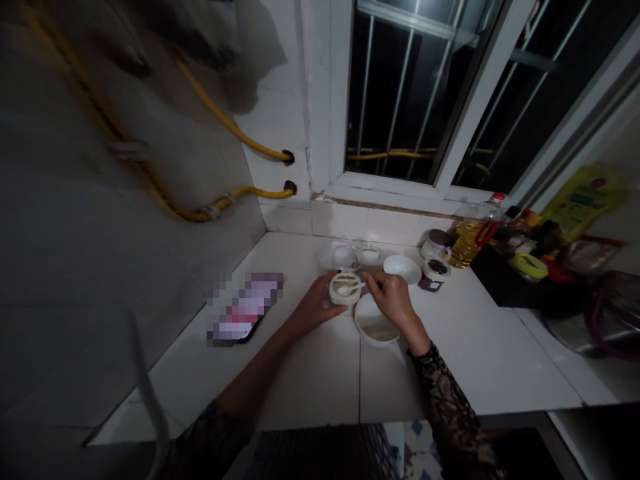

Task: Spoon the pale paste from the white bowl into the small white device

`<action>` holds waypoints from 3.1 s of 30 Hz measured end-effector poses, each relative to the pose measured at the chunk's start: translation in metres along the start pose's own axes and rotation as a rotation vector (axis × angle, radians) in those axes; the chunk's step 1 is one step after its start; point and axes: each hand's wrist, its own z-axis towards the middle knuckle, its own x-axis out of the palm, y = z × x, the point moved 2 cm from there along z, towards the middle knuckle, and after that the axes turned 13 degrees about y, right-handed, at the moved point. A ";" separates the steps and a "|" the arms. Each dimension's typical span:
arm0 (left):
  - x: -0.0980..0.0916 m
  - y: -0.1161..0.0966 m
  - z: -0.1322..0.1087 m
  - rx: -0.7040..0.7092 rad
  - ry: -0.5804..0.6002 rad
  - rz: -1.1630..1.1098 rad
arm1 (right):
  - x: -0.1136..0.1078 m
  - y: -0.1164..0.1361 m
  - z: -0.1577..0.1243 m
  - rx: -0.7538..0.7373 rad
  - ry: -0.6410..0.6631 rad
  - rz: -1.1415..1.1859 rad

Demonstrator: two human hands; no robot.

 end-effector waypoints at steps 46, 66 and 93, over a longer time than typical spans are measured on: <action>-0.002 -0.003 -0.001 -0.016 0.025 0.034 | -0.025 -0.022 -0.053 0.022 0.055 -0.302; -0.004 -0.006 -0.003 -0.012 0.027 0.057 | -0.023 -0.031 -0.049 0.154 0.394 -0.007; -0.003 -0.006 -0.002 -0.022 0.027 0.047 | -0.008 -0.058 -0.051 0.472 0.178 0.733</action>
